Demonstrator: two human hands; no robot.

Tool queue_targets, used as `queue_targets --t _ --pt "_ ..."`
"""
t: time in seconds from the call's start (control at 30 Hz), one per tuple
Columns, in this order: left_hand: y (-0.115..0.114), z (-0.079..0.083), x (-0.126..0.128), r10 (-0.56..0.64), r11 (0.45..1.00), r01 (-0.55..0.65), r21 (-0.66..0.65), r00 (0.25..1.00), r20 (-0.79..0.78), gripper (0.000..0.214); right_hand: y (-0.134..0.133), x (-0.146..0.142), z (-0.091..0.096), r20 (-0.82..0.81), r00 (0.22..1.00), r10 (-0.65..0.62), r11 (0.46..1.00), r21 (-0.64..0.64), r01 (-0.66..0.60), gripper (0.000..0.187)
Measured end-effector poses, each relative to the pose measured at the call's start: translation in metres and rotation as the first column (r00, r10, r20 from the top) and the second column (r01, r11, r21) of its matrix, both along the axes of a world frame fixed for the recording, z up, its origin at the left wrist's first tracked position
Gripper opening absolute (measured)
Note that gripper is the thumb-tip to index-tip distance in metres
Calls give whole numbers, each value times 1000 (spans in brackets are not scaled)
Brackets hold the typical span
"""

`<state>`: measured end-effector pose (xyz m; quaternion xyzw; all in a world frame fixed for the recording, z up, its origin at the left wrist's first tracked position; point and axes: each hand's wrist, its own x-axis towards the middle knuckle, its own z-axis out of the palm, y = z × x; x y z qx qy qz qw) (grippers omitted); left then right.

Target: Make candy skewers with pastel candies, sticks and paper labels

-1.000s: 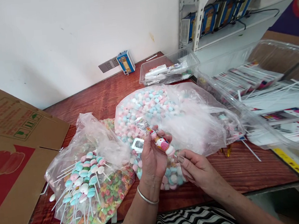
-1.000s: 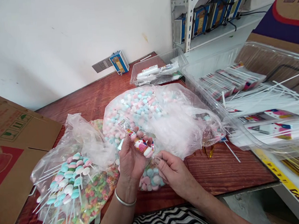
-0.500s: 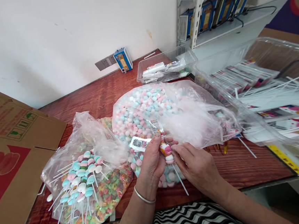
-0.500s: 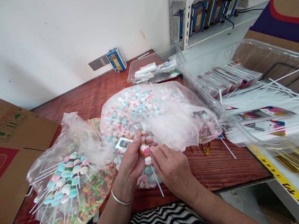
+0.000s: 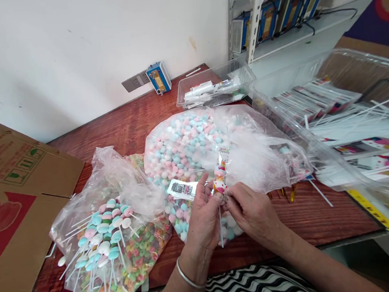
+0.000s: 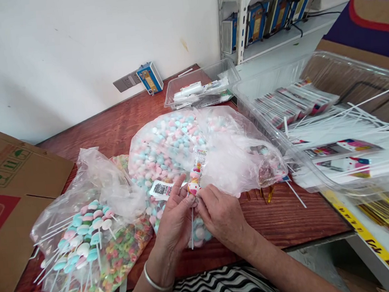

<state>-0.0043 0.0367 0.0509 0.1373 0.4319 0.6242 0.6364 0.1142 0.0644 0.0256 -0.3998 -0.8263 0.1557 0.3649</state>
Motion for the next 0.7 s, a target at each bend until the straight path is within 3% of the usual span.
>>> queue_targets --t 0.13,0.27,0.33,0.47,0.57,0.63,0.7 --pt "2 -3 2 57 998 -56 -8 998 17 58 2 1 -1 -67 994 83 997 6 -83 17" --pt "8 -7 1 128 991 -129 23 990 60 47 -7 2 -5 -257 966 18 981 -183 -66 9" --pt "10 -8 0 172 984 -174 28 983 62 44 -16 0 -10 -230 973 -33 963 -269 -30 13" --pt "10 -8 0 168 985 -169 17 983 71 41 -27 1 -22 -74 997 -23 985 -170 11 16" --pt "11 -6 -4 158 986 -165 30 974 162 36 -27 5 -24 -132 991 17 986 -165 -39 20" --pt "16 -4 -11 207 975 -218 26 953 223 35 -26 8 -21 -229 972 51 947 -298 -120 18" --pt "23 -2 -19 251 963 -269 34 932 262 29 -26 9 -18 -382 924 19 832 -506 -227 18"
